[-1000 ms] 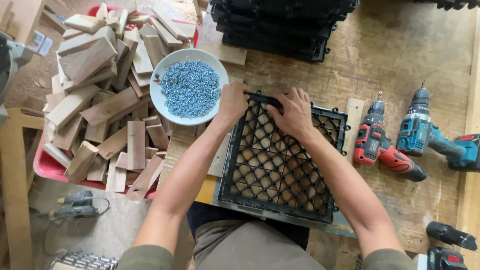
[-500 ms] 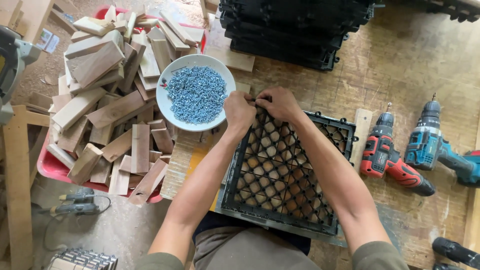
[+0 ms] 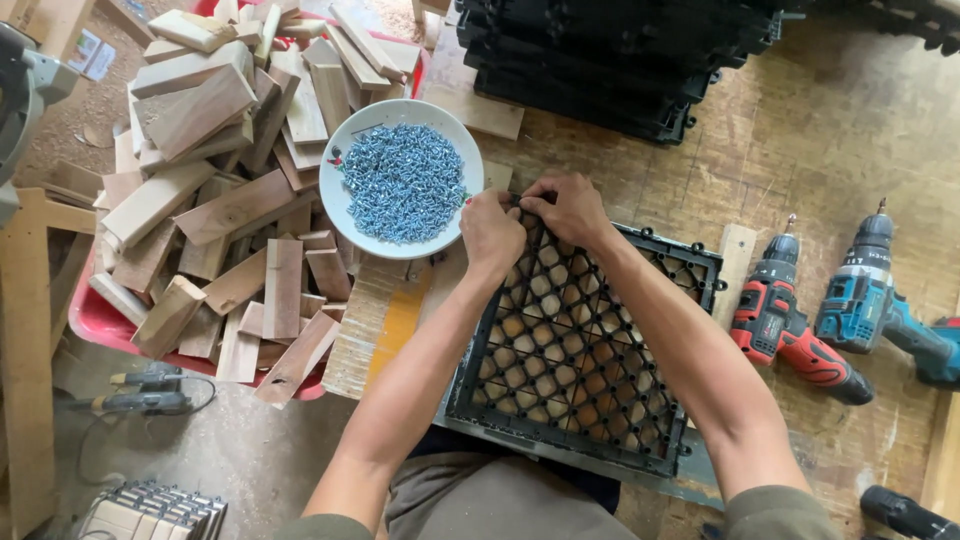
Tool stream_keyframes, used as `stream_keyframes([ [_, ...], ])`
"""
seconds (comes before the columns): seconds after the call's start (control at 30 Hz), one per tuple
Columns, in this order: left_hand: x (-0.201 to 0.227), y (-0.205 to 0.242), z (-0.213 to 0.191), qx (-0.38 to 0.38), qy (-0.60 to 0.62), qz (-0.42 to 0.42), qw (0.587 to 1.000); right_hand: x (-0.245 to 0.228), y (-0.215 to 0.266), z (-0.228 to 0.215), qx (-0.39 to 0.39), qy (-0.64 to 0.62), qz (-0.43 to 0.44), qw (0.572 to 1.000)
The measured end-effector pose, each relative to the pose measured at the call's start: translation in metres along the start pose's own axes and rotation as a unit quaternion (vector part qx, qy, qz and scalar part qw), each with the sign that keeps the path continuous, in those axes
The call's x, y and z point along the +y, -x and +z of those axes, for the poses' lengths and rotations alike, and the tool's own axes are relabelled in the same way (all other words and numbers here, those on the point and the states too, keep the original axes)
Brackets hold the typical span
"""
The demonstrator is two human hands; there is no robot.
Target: The person arranges small rectangular wooden pieces into a square frame on a workbench, creating a mosaic pattern. They then place a black plastic grid over the assembled wood pieces and press down to secure them.
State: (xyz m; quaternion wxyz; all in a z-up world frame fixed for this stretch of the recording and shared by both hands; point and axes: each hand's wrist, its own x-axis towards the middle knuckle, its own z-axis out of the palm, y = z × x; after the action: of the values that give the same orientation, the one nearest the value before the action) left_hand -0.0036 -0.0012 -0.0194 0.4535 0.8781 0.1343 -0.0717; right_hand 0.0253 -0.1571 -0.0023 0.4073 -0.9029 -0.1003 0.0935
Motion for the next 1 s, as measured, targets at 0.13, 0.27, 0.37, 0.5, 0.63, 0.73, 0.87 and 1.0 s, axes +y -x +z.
stream_keyframes([
  [0.13, 0.019, 0.024, -0.002, 0.038, 0.045, -0.018, 0.998, -0.004, -0.001, -0.002, -0.006, -0.008, 0.018, 1.0],
  [0.27, 0.02, 0.042, 0.002, 0.129, 0.111, -0.003, 0.985, -0.009, -0.013, -0.006, -0.032, 0.001, 0.017, 0.999],
  [0.37, 0.006, 0.045, 0.019, 0.181, 0.145, 0.02, 0.973, -0.009, -0.026, -0.005, -0.086, 0.079, 0.049, 0.992],
  [0.5, -0.005, 0.039, 0.033, 0.217, 0.093, 0.141, 0.961, -0.011, -0.035, -0.012, -0.124, 0.128, 0.052, 0.983],
  [0.63, -0.013, 0.042, 0.048, 0.216, 0.031, 0.176, 0.96, -0.012, -0.004, -0.009, -0.047, 0.001, 0.031, 0.998],
  [0.73, -0.009, 0.056, 0.032, 0.203, -0.123, 0.251, 0.939, 0.0, -0.003, 0.0, 0.018, 0.001, -0.059, 0.998],
  [0.87, 0.002, 0.065, 0.019, 0.11, -0.243, 0.328, 0.906, 0.009, 0.004, -0.001, 0.071, 0.035, -0.176, 0.981],
  [1.0, 0.017, 0.077, 0.003, 0.04, -0.295, 0.305, 0.905, -0.009, 0.05, -0.031, 0.198, 0.061, -0.203, 0.957],
])
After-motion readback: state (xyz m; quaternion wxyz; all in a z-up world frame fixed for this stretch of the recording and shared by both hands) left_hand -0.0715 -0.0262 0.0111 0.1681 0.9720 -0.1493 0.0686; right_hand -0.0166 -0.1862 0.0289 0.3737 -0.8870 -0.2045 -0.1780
